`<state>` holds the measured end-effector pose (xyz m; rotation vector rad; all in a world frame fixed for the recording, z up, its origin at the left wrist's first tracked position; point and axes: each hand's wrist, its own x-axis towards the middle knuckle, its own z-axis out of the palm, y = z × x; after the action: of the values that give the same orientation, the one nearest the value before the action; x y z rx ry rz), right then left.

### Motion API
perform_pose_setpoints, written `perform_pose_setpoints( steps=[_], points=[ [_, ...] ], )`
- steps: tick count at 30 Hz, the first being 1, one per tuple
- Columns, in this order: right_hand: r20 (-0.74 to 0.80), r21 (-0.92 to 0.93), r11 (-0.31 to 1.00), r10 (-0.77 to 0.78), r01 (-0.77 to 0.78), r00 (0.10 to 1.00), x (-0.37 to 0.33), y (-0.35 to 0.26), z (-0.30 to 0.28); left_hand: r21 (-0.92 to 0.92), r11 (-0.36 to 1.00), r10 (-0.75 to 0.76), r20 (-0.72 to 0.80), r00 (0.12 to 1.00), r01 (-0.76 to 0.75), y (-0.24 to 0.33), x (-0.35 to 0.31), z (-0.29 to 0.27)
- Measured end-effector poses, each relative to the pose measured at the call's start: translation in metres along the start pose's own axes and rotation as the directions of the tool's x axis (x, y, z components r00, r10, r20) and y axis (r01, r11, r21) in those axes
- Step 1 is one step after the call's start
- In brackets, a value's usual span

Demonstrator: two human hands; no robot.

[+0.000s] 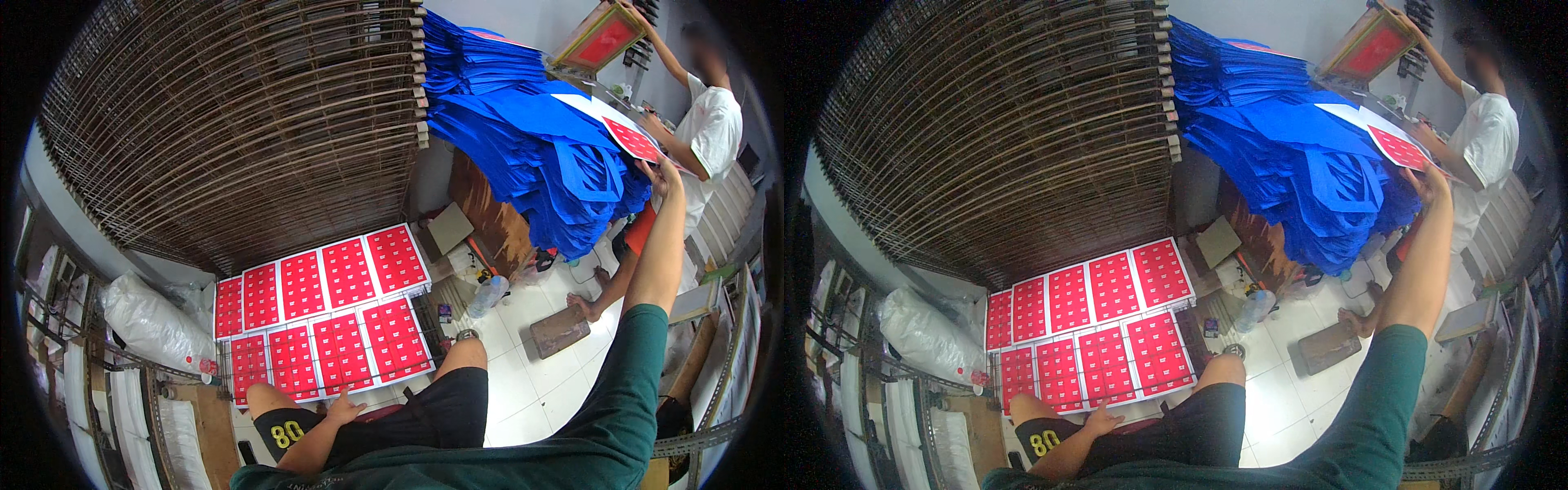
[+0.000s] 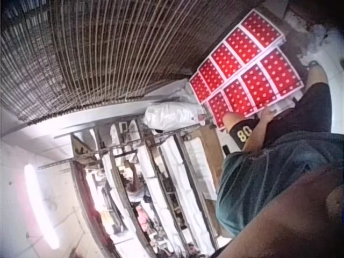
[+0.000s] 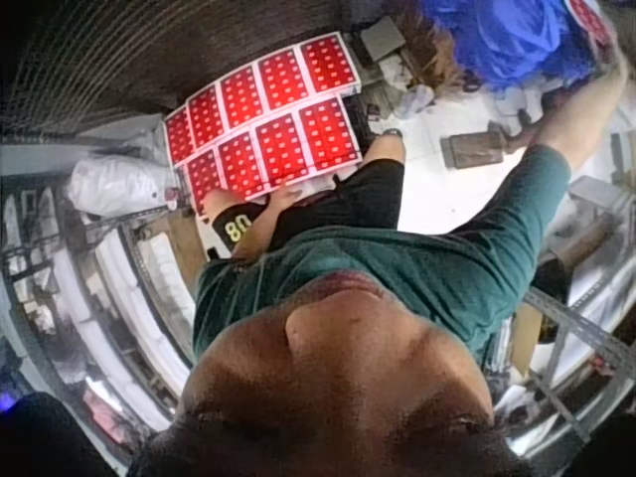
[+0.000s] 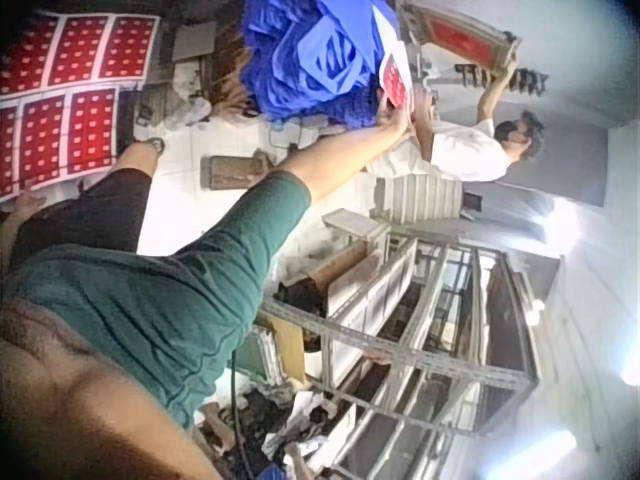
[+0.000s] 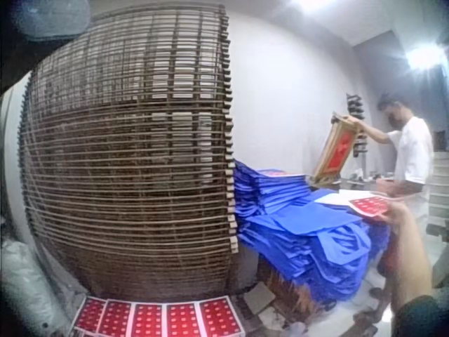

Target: The person receives red printed sheets from a coworker and stacks them on a metal rack. The person repeatedly takes sheets and places them in a neat pile on the rack.

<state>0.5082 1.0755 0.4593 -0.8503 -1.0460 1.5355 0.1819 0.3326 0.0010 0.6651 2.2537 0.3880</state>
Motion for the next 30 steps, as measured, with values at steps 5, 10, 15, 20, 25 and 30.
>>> perform_pose_setpoints(
  steps=[5,10,15,20,25,30],
  points=[
    [0.141,0.188,0.934,-0.333,0.305,0.932,0.000,0.010,-0.030,-0.052,0.998,0.038,0.044,0.998,-0.036,0.008,0.000,-0.005],
    [0.025,0.154,0.827,-0.550,0.540,0.835,-0.060,-0.003,0.015,-0.088,0.992,0.091,0.014,0.996,-0.090,0.010,-0.004,-0.005],
    [0.000,0.222,0.576,-0.807,0.786,0.591,-0.136,-0.008,0.077,-0.266,0.935,0.213,-0.104,0.972,-0.233,0.010,0.012,0.000],
    [-0.005,0.320,0.491,-0.855,0.810,0.519,-0.235,0.038,0.173,-0.498,0.752,0.372,-0.218,0.902,-0.431,0.103,-0.005,-0.070],
    [-0.011,0.480,0.612,-0.713,0.629,0.701,-0.340,0.128,0.241,-0.529,0.483,0.637,-0.334,0.694,-0.698,0.225,-0.072,-0.158],
    [-0.004,0.586,0.713,-0.472,0.385,0.882,-0.440,0.197,0.290,-0.619,-0.003,0.695,-0.566,0.444,-0.785,0.277,-0.141,-0.204]
  ],
)
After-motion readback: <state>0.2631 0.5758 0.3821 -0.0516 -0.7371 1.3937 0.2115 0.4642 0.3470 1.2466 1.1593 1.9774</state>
